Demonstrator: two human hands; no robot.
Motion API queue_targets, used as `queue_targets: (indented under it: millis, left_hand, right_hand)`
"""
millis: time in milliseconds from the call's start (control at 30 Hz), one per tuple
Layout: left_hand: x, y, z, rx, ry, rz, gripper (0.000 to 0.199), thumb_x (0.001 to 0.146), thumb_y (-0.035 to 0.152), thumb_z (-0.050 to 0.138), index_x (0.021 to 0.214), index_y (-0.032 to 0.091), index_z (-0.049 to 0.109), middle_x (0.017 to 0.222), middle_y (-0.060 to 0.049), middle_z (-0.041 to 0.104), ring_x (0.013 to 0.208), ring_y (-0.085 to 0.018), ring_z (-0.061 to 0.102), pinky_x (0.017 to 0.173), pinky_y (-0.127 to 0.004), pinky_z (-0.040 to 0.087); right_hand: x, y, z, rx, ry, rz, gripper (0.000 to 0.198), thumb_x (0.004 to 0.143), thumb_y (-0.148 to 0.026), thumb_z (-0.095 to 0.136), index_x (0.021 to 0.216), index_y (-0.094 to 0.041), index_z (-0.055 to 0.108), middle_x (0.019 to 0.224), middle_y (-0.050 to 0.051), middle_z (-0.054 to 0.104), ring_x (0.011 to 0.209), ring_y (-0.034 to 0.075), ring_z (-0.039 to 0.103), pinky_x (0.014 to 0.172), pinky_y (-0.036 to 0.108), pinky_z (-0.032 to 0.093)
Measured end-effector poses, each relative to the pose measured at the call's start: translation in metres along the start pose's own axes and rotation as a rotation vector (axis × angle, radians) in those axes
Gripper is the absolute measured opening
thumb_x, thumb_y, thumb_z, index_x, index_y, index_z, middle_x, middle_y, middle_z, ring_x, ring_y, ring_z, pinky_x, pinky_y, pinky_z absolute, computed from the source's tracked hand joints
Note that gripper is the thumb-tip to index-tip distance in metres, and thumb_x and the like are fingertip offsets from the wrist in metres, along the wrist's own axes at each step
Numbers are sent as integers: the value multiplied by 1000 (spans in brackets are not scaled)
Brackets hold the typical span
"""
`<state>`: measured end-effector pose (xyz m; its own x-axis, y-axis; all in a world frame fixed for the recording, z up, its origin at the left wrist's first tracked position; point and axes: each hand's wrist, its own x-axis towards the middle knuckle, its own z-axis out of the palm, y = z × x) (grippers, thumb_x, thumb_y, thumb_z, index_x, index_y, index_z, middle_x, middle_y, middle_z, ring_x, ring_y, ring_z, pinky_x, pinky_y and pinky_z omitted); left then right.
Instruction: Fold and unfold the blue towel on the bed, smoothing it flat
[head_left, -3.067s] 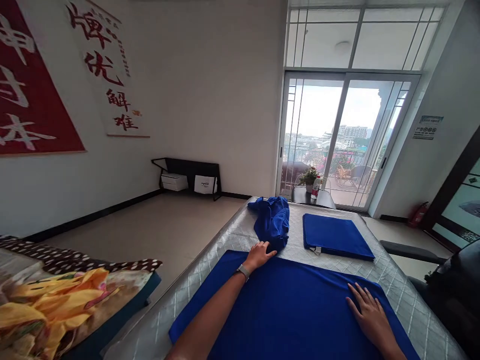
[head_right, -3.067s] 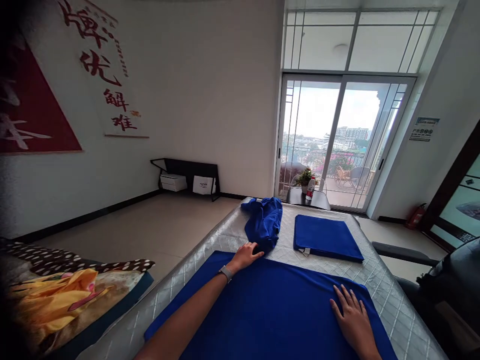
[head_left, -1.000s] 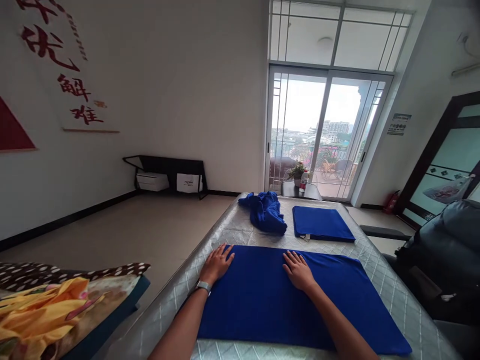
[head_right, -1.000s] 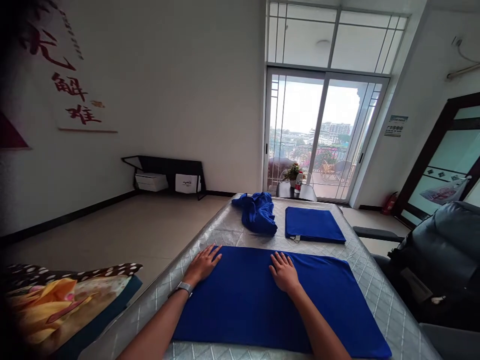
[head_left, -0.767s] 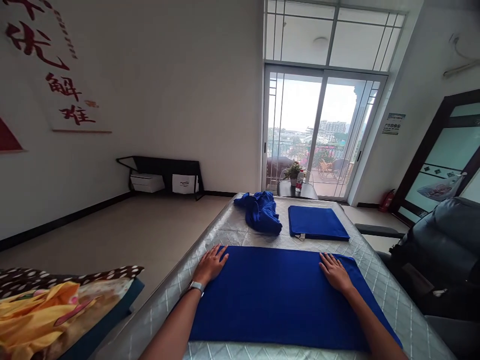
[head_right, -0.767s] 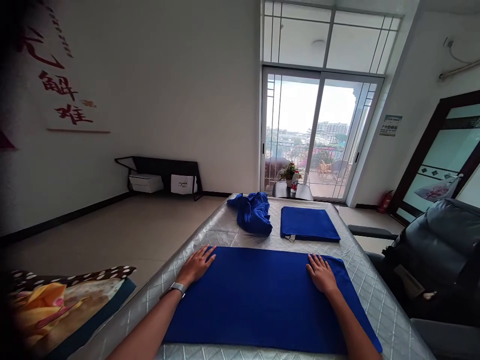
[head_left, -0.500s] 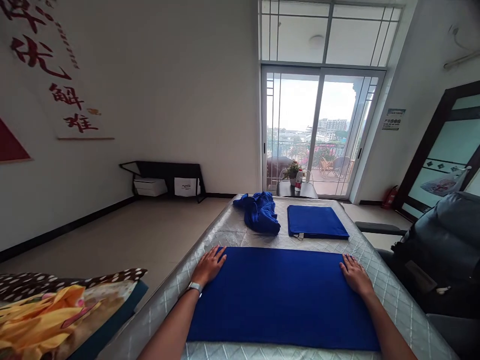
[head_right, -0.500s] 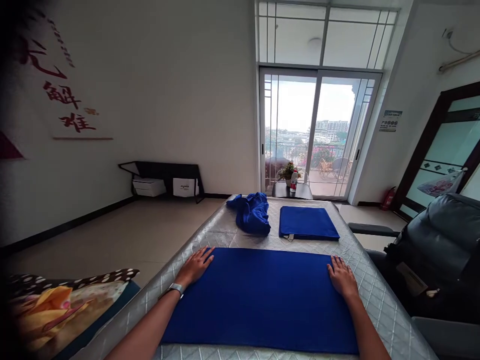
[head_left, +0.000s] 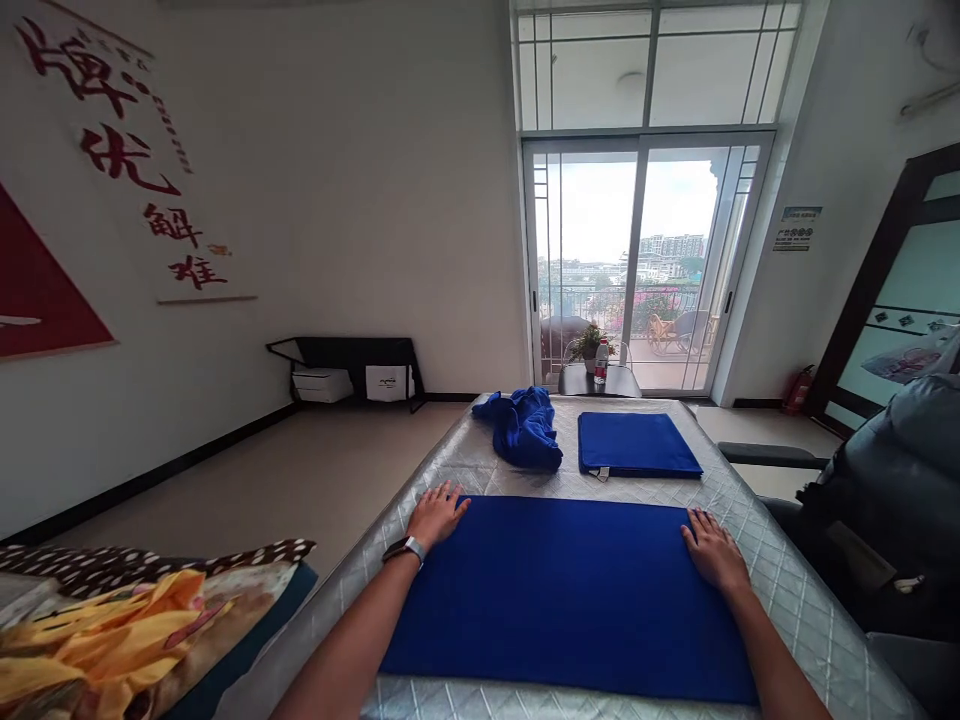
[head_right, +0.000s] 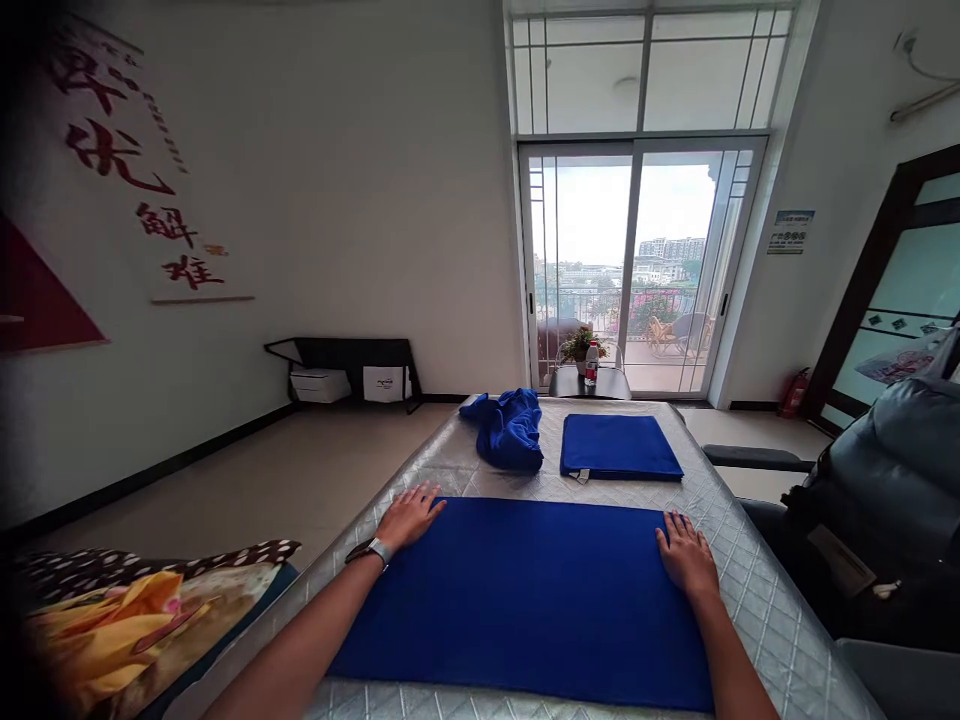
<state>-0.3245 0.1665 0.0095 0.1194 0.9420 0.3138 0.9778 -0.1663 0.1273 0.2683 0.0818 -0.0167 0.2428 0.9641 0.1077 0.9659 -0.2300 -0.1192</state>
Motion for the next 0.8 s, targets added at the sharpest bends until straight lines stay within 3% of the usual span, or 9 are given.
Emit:
queue_targets:
  millis: [67, 133, 200, 300, 367, 467, 600, 700, 800]
  left_hand:
    - [6, 44, -3, -21, -10, 60, 57, 101, 56, 31, 138, 26, 62, 149, -14, 55, 141, -35, 44, 120, -52, 29]
    - [10, 98, 0, -99, -32, 209, 55, 103, 51, 30, 139, 23, 61, 150, -15, 53, 140, -33, 45, 120, -51, 31]
    - [11, 148, 10, -128, -34, 288, 52, 104, 49, 30, 142, 24, 57, 152, -10, 52, 142, -27, 45, 122, -45, 31]
    - [6, 198, 28, -187, -24, 380, 51, 105, 47, 32, 146, 22, 51, 154, -11, 50, 144, -26, 42, 121, -46, 31]
    - [0, 211, 39, -199, -47, 403, 52, 106, 47, 32, 148, 22, 49, 155, -12, 48, 146, -27, 40, 121, -48, 31]
    - [-7, 210, 48, -190, -92, 383, 53, 106, 46, 32, 151, 22, 46, 158, -12, 45, 148, -26, 36, 122, -48, 29]
    - [-9, 202, 53, -221, -27, 369, 53, 107, 44, 29, 151, 21, 47, 157, -12, 45, 148, -26, 37, 121, -48, 31]
    - [-6, 200, 54, -254, 34, 379, 50, 107, 39, 29, 149, 21, 50, 153, -14, 51, 144, -26, 43, 119, -47, 34]
    - [-6, 198, 55, -256, 44, 383, 50, 106, 35, 30, 148, 19, 50, 152, -15, 51, 144, -26, 43, 119, -47, 34]
  right_hand:
    - [1, 1, 3, 9, 8, 2, 67, 98, -48, 22, 158, -19, 33, 166, 3, 30, 154, 22, 21, 126, 44, 15]
    - [2, 4, 6, 15, 18, 2, 68, 97, -48, 23, 158, -20, 33, 166, 2, 30, 154, 22, 21, 126, 43, 15]
    - [3, 5, 9, 19, 29, 0, 67, 97, -48, 23, 158, -21, 33, 166, 2, 29, 154, 21, 21, 126, 42, 15]
    - [3, 6, 11, 3, 34, -1, 67, 97, -47, 21, 158, -23, 32, 166, 0, 28, 154, 19, 20, 125, 42, 16]
    - [3, 6, 11, -32, 35, -5, 67, 97, -47, 20, 158, -24, 33, 166, 0, 29, 154, 20, 21, 126, 43, 15]
    - [1, 4, 7, -104, 72, -18, 67, 95, -43, 20, 156, -22, 38, 164, 2, 34, 154, 22, 21, 126, 46, 13]
    - [-5, -20, -6, -140, 136, -88, 64, 93, -34, 22, 148, -24, 52, 159, 6, 43, 153, 25, 23, 127, 49, 11]
    - [-14, -74, -21, 1, 131, -219, 63, 93, -35, 24, 146, -20, 54, 156, 8, 46, 150, 28, 30, 127, 47, 16]
    - [-25, -153, -30, 158, 60, -374, 63, 97, -39, 25, 151, -16, 47, 158, 7, 43, 150, 25, 31, 126, 44, 20]
